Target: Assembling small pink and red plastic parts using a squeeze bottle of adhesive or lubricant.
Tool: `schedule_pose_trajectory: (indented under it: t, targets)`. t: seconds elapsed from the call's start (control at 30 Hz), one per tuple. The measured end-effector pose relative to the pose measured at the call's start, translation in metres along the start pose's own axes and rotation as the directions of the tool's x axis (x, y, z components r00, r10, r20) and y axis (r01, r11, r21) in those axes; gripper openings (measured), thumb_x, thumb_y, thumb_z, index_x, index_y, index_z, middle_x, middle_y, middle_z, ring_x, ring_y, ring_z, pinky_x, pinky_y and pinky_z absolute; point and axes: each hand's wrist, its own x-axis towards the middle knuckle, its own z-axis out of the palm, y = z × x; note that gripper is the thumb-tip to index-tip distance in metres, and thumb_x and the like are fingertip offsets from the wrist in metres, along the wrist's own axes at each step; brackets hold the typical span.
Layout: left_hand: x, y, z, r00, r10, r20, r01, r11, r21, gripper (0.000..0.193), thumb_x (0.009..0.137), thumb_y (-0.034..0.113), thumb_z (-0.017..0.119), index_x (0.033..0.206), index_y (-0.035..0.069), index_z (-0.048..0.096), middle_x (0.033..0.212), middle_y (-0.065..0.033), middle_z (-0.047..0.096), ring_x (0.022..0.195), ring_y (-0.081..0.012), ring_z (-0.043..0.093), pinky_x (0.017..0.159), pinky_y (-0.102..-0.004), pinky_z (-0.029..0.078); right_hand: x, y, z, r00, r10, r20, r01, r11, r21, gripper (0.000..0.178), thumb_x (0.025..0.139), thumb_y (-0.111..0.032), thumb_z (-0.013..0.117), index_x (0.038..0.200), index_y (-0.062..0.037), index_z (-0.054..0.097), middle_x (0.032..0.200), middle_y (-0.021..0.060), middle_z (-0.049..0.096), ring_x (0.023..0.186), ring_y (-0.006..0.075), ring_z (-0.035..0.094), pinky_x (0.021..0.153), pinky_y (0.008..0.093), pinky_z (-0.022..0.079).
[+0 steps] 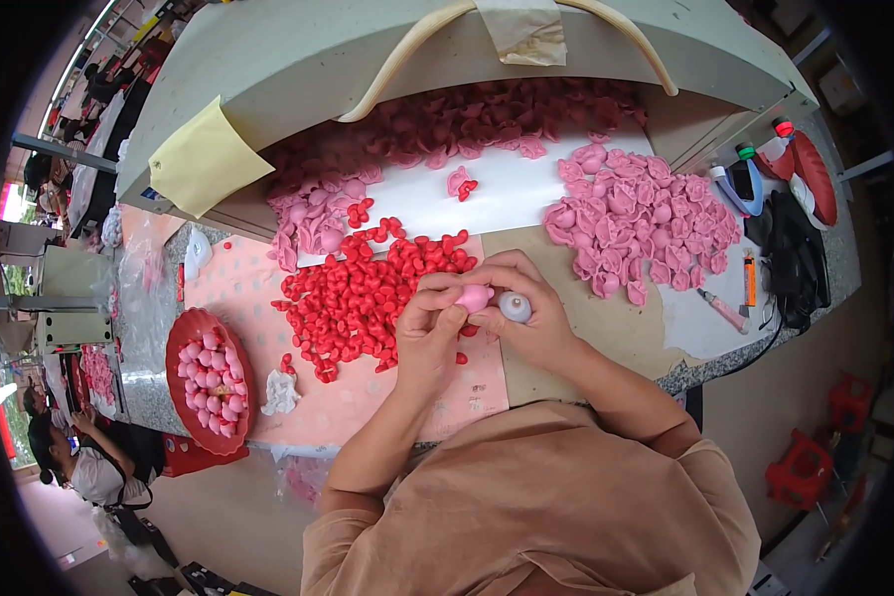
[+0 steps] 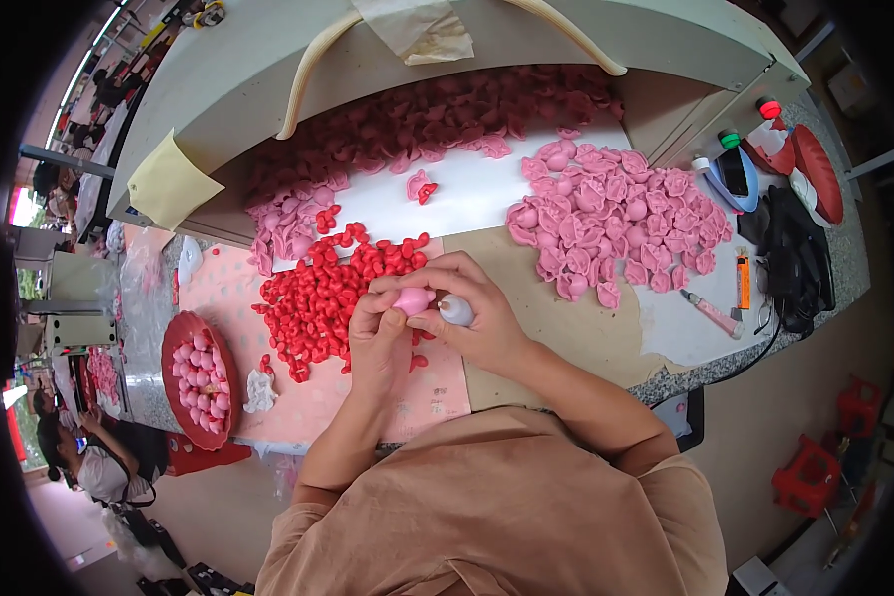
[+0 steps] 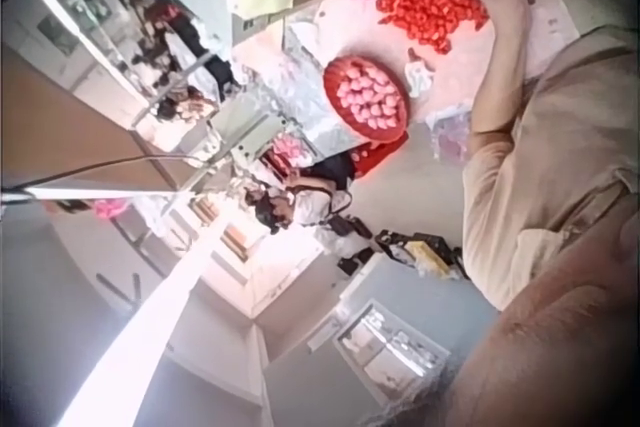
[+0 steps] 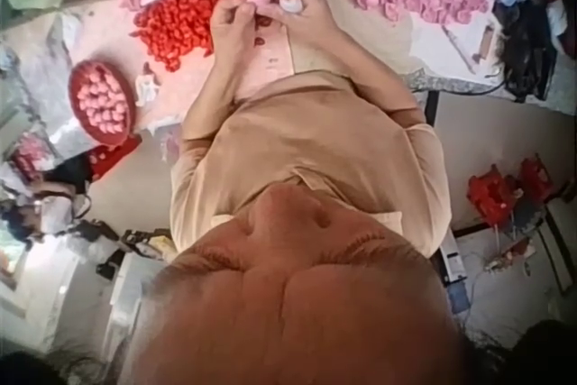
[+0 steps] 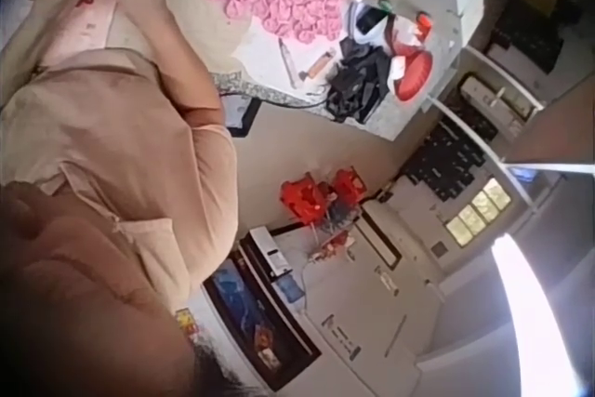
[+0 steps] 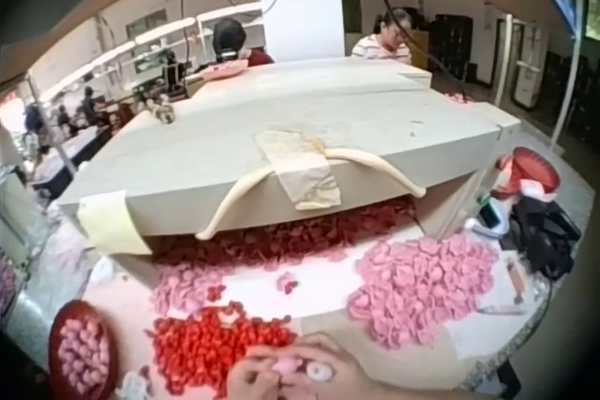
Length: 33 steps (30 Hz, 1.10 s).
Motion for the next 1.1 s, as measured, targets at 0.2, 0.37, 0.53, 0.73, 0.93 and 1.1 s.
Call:
schedule_pose_trajectory:
  t: [0.2,0.37,0.53,0.73,0.93,1.1]
  targets:
    - [0.000,0.000,0.000,1.000,-0.004,0.010,0.004,1.000,0.010,0.014,0.085,0.007,0.060,0.098,0.006,0.059,0.110,-0.0061,0.050,0.100,-0.0148,0.051,0.087,-0.0287,0.043,0.000,0.000,-0.001,1.000,0.020,0.007,-0.020,1.000,0.015,0.031,0.075,-0.004,0.067,0.105,-0.0037,0.059,0.105,0.0064,0.049,0.097,0.0168,0.051,0.082,0.0278,0.042]
    - [0.001,-0.001,-0.001,1.000,0.015,-0.007,-0.015,0.998,0.053,0.015,0.085,0.007,0.060,0.100,0.005,0.058,0.110,-0.0063,0.050,0.099,-0.0152,0.051,0.086,-0.0282,0.043,0.000,0.006,0.000,0.998,-0.056,0.004,0.056,0.998,-0.023,0.030,0.077,-0.005,0.066,0.106,-0.0043,0.058,0.106,0.0060,0.048,0.093,0.0150,0.052,0.075,0.0258,0.046]
    - [0.003,0.012,0.015,0.989,-0.034,-0.145,0.061,0.980,0.189,0.021,0.084,0.005,0.060,0.105,0.003,0.057,0.109,-0.0077,0.051,0.101,-0.0170,0.052,0.087,-0.0285,0.043,-0.002,-0.004,0.004,0.900,0.418,0.127,-0.424,0.767,0.481,0.033,0.086,-0.013,0.059,0.116,-0.0041,0.049,0.091,0.0042,0.053,0.059,0.0075,0.052,0.049,0.0207,0.045]
    - [0.006,0.009,0.001,0.978,0.209,0.028,-0.191,0.821,0.538,0.040,0.080,-0.003,0.061,0.118,0.001,0.050,0.110,-0.0110,0.051,0.100,-0.0169,0.052,0.088,-0.0287,0.042,0.002,-0.005,0.000,0.898,0.416,0.145,-0.422,0.718,0.554,0.036,0.086,-0.013,0.060,0.119,-0.0023,0.049,0.097,0.0044,0.058,0.060,0.0058,0.051,0.049,0.0209,0.046]
    - [0.002,0.013,0.010,0.980,0.195,-0.039,-0.141,0.820,0.555,0.045,0.079,-0.003,0.062,0.122,-0.001,0.047,0.110,-0.0119,0.050,0.098,-0.0184,0.053,0.087,-0.0287,0.043,0.002,0.000,0.000,0.922,0.363,0.138,-0.385,0.811,0.441,0.036,0.087,-0.014,0.057,0.119,-0.0013,0.047,0.087,0.0048,0.055,0.057,0.0074,0.051,0.050,0.0229,0.046]
    - [0.001,0.013,0.011,0.960,0.279,-0.012,-0.212,0.755,0.620,0.049,0.078,-0.001,0.064,0.124,0.000,0.045,0.103,-0.0123,0.055,0.094,-0.0187,0.056,0.084,-0.0294,0.043,-0.001,0.000,0.002,0.923,0.354,0.150,-0.384,0.826,0.412,0.037,0.087,-0.017,0.056,0.119,-0.0001,0.046,0.072,0.0026,0.055,0.054,0.0081,0.052,0.050,0.0222,0.043]
